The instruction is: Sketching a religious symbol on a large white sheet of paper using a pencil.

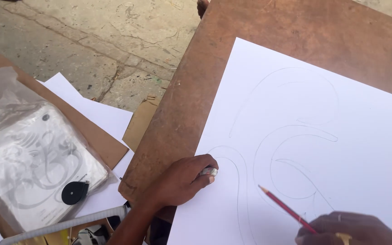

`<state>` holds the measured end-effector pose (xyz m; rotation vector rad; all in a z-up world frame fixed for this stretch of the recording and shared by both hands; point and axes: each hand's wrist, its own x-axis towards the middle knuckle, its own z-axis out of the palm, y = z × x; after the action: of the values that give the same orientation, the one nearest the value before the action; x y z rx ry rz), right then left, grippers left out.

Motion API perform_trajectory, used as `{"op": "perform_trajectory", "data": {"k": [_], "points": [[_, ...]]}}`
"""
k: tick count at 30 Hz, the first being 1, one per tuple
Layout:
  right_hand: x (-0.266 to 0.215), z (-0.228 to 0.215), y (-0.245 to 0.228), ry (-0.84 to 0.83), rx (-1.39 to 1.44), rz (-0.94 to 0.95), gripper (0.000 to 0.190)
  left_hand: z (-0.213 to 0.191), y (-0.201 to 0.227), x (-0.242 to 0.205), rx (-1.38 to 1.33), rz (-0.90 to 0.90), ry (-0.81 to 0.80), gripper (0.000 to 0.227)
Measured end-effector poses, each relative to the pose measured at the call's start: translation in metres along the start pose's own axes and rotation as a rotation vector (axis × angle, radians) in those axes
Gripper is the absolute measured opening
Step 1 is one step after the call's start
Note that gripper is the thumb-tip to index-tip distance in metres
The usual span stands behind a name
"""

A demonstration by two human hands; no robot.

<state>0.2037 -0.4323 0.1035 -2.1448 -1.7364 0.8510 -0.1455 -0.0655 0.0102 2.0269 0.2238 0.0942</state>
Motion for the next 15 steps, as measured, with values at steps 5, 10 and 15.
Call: {"op": "perform_trajectory", "data": {"k": [5, 10, 15], "points": [[0.149, 0.038, -0.094, 0.615, 0.594, -0.211, 0.032, -0.001, 0.002, 0.004, -0.066, -0.236, -0.012, 0.021], [0.215, 0.089, -0.056, 0.72, 1.203, -0.241, 0.039, 0.001, -0.002, 0.003, -0.065, -0.24, 0.008, 0.021], [0.207, 0.11, -0.064, 0.687, 1.197, -0.125, 0.032, 0.003, -0.007, 0.01, -0.096, -0.245, 0.02, 0.022]]}}
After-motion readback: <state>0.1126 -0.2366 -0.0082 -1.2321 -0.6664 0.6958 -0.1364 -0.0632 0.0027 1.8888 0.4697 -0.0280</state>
